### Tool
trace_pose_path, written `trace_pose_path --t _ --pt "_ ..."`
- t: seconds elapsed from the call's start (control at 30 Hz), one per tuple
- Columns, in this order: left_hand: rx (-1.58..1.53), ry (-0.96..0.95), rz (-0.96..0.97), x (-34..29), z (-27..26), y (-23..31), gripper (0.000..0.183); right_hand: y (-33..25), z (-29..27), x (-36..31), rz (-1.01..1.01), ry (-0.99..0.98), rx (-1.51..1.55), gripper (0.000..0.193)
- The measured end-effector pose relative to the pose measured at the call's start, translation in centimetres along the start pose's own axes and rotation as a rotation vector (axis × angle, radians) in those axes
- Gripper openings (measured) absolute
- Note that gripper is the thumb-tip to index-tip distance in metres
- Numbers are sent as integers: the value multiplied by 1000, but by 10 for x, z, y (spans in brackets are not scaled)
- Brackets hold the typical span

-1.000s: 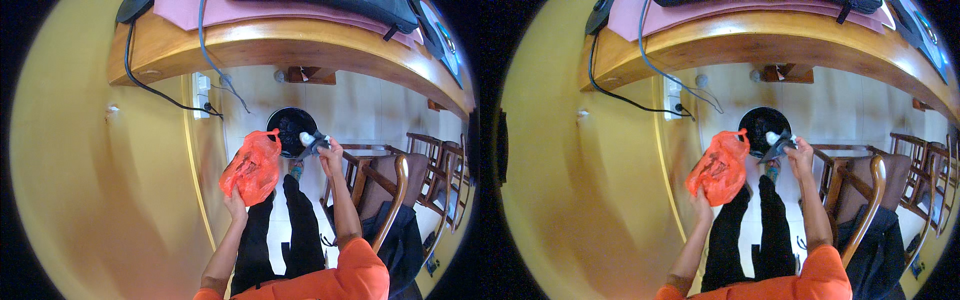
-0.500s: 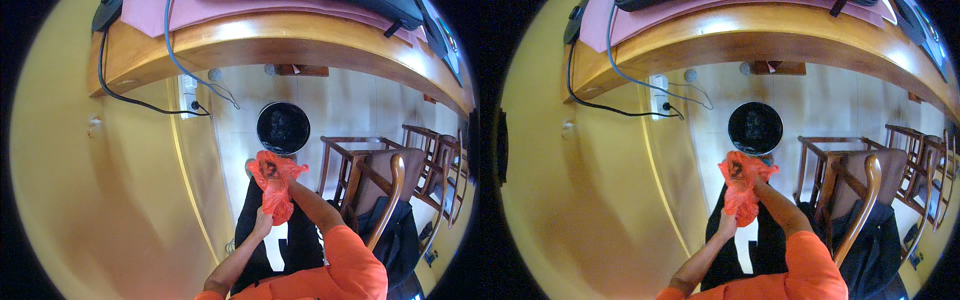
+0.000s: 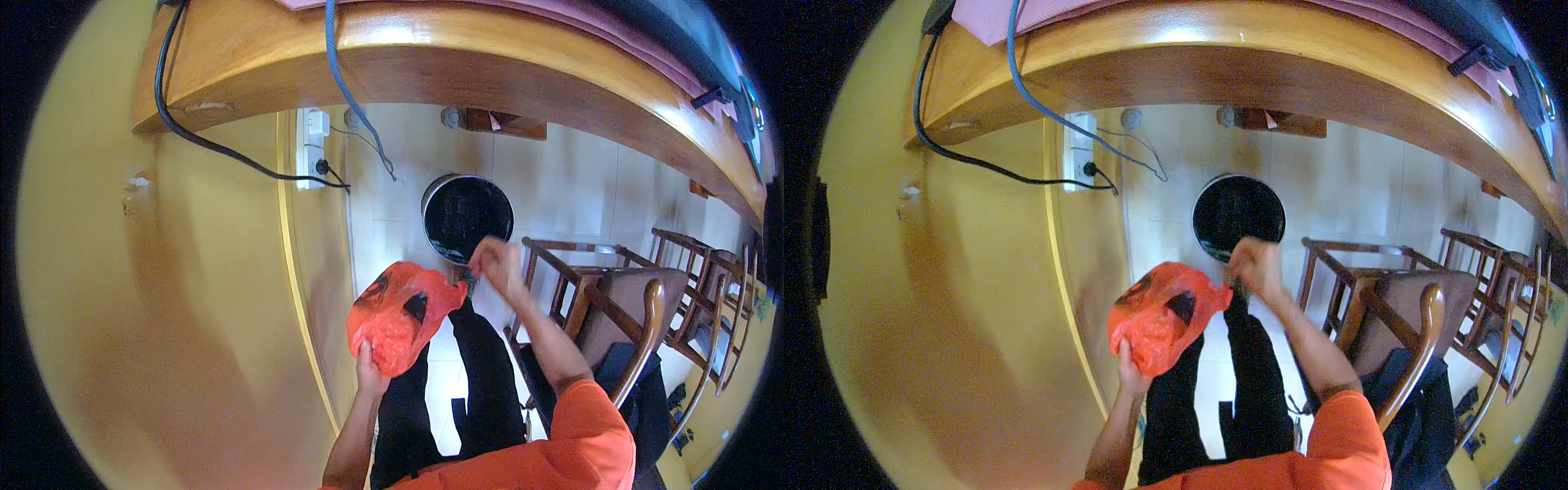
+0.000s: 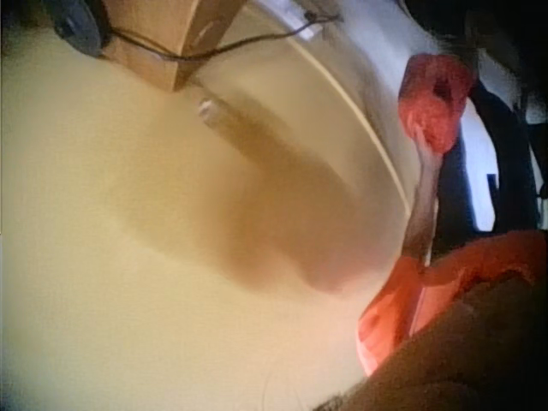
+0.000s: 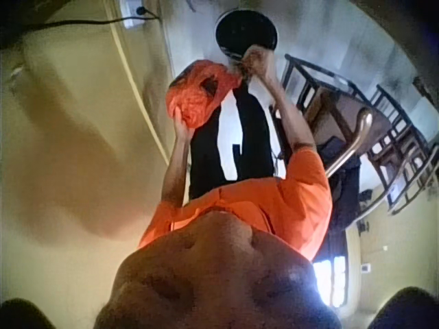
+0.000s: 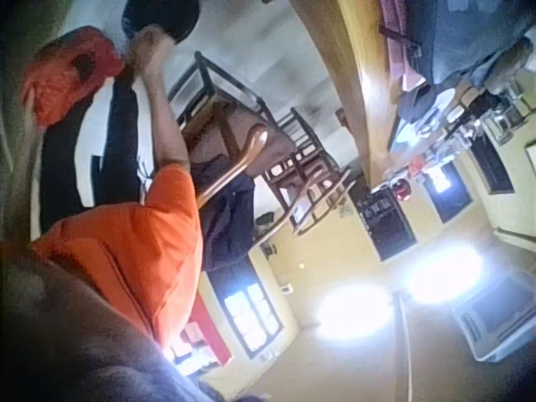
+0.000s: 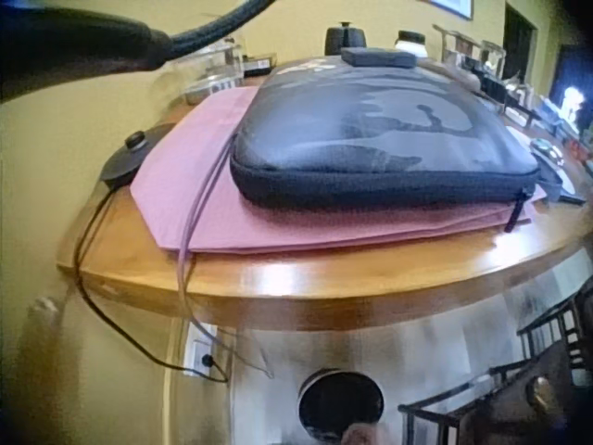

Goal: The person cleans a wooden table by first wiping it with a blue cloth. They then use a white cloth to wipe the inside of a glass kettle and a mug. The person moves items on the table, including a kettle and a mug, to access different areas for cleaning.

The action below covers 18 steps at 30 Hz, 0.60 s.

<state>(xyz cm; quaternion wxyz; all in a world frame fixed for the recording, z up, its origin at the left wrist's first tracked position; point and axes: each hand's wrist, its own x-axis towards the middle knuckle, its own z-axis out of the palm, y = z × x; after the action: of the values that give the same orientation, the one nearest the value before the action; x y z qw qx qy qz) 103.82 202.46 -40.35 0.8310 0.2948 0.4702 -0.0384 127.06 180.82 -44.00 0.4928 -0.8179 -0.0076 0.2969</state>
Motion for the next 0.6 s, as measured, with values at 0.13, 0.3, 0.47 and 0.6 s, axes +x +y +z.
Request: trace_pose_path --t 0.13,0.3,0.47,0.6 --pt "1 17 -22 2 -11 11 57 157 36 109 -66 65 -517 16" --pt "18 117 107 14 -31 10 55 235 78 189 216 -173 -716 39" --pt "-60 141 162 19 -25 9 51 233 103 206 308 -5 -668 47" --pt "30 129 106 21 -27 14 51 271 85 193 239 -299 -832 43"
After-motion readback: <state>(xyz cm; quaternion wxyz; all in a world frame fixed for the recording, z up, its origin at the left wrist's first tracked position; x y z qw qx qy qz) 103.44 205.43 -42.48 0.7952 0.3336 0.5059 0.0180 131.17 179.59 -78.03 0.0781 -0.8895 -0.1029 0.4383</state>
